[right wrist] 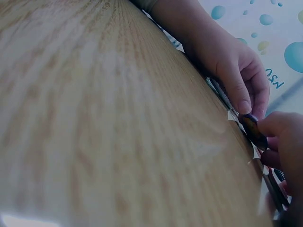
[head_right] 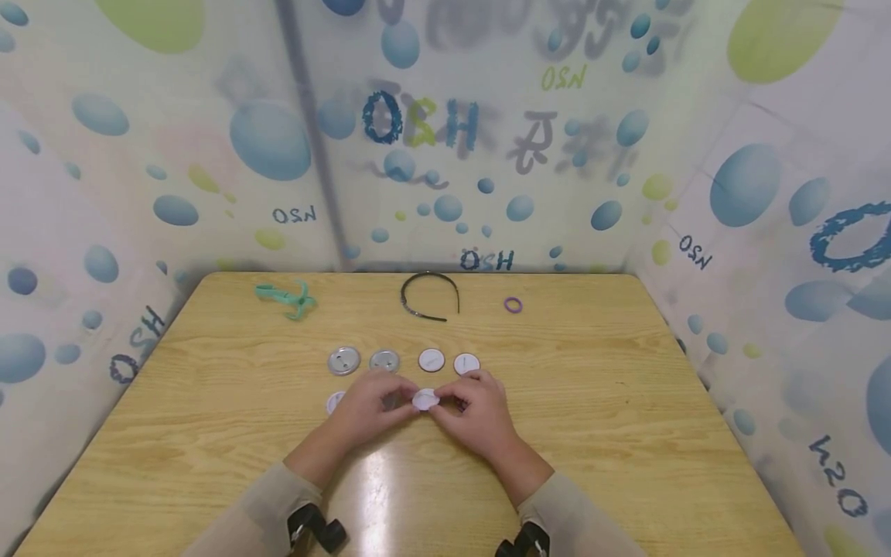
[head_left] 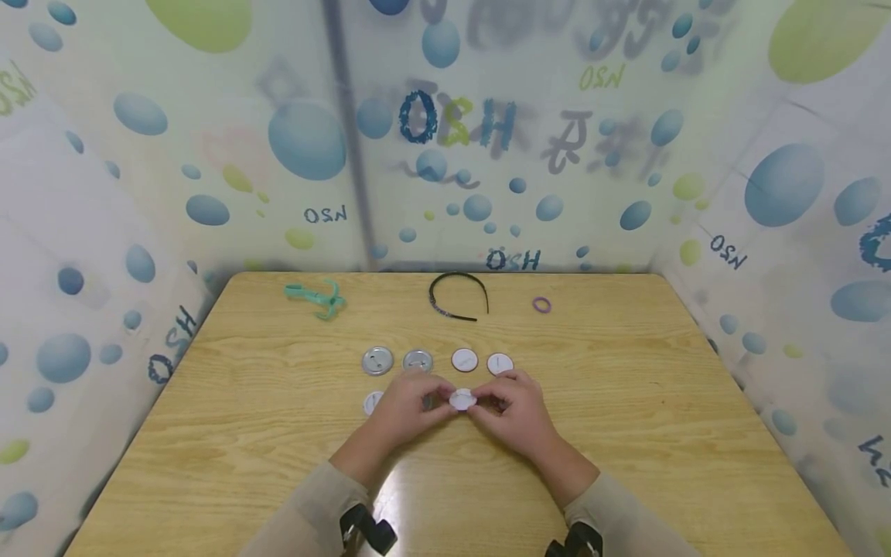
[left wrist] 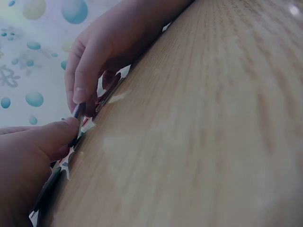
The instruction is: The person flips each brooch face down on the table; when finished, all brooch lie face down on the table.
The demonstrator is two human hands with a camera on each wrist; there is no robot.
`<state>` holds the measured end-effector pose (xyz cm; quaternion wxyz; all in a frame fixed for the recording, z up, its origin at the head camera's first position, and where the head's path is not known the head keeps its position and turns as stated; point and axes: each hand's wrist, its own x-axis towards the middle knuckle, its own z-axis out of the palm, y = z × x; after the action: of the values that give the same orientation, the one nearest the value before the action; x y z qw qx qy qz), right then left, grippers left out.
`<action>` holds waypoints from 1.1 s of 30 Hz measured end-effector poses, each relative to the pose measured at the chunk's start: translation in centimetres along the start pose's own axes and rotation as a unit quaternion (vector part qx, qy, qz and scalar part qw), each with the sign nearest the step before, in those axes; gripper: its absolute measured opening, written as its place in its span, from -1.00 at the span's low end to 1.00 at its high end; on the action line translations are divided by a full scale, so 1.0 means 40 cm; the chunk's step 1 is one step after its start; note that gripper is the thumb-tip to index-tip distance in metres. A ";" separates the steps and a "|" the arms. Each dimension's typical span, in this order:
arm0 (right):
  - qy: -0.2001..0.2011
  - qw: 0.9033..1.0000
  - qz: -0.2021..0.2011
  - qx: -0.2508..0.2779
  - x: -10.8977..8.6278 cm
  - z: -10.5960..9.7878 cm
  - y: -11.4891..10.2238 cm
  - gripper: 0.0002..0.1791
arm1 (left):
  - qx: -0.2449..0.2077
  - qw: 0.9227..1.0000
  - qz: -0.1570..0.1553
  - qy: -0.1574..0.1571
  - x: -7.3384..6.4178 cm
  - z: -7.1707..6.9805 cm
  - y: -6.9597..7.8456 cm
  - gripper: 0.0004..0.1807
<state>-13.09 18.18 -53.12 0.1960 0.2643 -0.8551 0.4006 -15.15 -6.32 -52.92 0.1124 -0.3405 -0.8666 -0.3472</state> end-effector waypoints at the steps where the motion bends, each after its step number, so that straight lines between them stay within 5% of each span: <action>1: -0.001 1.000 -0.002 -0.003 -0.001 0.000 0.001 -0.78 | 0.002 1.000 0.002 0.000 0.000 0.000 0.000 -0.74; 13: -0.018 0.999 -0.001 -0.034 -0.006 0.006 0.008 -0.71 | 0.007 1.000 0.022 0.002 -0.002 0.005 -0.009 -0.70; 22: 0.007 0.999 -0.035 -0.010 0.007 -0.015 0.030 -0.73 | 0.033 0.997 0.069 0.027 0.008 0.007 -0.015 -0.65; 33: 0.022 0.999 0.009 -0.046 -0.021 -0.070 0.058 -0.76 | 0.045 0.995 0.087 0.009 0.053 0.054 0.021 -0.42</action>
<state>-13.52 21.89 -53.24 0.2231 0.2385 -0.8703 0.3686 -16.07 -3.34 -53.17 0.1650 -0.4058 -0.8475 -0.2997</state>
